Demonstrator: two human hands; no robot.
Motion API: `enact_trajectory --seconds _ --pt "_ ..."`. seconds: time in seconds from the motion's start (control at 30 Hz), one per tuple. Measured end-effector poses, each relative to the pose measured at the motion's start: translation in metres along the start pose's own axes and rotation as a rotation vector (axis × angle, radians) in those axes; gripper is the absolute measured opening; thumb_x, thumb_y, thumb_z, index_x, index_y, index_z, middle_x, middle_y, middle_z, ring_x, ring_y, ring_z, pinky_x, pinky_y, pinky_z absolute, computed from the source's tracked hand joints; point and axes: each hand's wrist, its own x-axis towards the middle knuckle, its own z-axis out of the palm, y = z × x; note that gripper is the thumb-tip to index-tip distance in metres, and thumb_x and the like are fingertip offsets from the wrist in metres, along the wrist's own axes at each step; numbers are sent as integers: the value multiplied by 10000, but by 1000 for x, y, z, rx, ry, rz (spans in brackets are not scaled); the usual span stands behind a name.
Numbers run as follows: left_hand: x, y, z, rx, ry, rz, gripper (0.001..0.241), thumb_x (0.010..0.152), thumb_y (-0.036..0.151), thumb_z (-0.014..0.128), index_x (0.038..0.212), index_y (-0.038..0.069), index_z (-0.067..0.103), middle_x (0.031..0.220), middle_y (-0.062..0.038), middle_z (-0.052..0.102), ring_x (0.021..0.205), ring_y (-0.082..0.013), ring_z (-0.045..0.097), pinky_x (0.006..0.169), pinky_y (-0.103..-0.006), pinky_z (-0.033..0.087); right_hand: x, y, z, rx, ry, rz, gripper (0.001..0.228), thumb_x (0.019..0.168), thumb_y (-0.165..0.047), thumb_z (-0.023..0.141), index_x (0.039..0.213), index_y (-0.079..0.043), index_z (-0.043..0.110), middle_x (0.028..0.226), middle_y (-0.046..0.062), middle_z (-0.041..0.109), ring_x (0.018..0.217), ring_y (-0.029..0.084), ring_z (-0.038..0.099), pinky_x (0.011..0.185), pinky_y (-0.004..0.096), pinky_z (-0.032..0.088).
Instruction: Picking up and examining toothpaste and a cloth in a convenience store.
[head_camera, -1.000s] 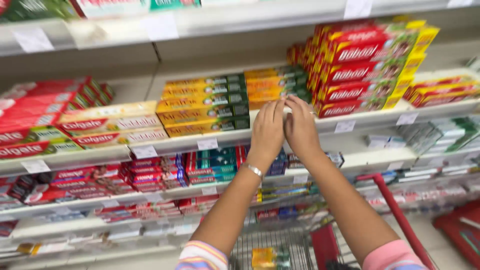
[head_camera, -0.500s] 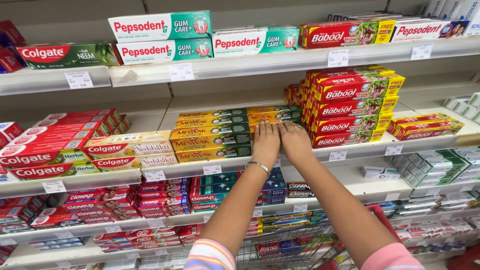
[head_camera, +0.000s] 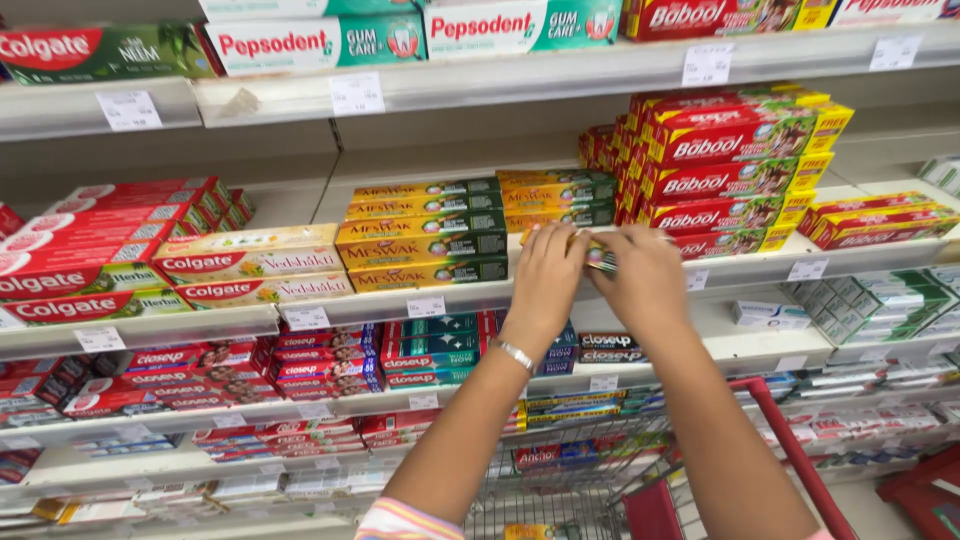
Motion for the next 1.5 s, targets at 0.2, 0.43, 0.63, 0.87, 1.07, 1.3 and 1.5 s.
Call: enact_trajectory --seconds 0.2,0.43,0.63,0.87,1.07,1.3,1.5 --pt "-71 34 -67 -364 42 -188 612 834 232 794 1394 117 578 1430 -202 531 1372 -400 475 1142 -501 403 -75 13 -43 320 -307 223 521 739 -330 858 1225 -175 749 1104 92 716 1032 302 668 913 402 519" --pt "-238 32 7 -704 -175 -691 627 785 305 879 1328 104 636 1263 -123 683 1152 -274 676 982 -390 552 -219 48 54 628 -656 442 544 766 -354 841 1282 -209 747 1167 77 726 1076 227 669 914 360 515" --pt "-422 33 83 -1174 -265 -1356 494 824 202 845 1252 35 662 1078 -46 741 981 -122 695 855 -252 572 -400 55 170 696 -814 1028 879 711 -427 882 1447 -105 525 1219 149 682 1100 240 668 913 359 549" --pt "-551 54 122 -861 -393 -1792 616 843 214 825 1300 61 442 1033 -125 739 872 -146 702 759 -303 578 -544 39 230 572 -943 1207 858 820 -355 810 1501 -31 401 1229 190 649 1088 242 671 896 361 556" --pt "-669 63 196 -455 -500 -1592 558 860 284 823 1241 41 496 1078 -131 762 955 -231 732 862 -366 568 -581 41 266 648 -993 1353 793 863 -217 756 1532 -32 374 1330 173 644 1104 256 670 899 383 553" --pt "-697 51 232 -363 -900 -1602 409 995 222 618 1373 84 539 1193 -132 725 1079 -319 706 919 -431 577 -608 57 304 530 -1070 1312 825 841 -136 734 1565 -62 344 1452 183 580 1209 283 649 1011 358 505" --pt "-676 43 237 -372 -959 -1484 507 1009 206 594 1497 118 491 1202 -165 713 1080 -337 697 909 -445 577 -622 71 317 622 -1093 1347 838 893 -65 669 1611 -60 236 1489 198 531 1394 282 508 1110 351 446"
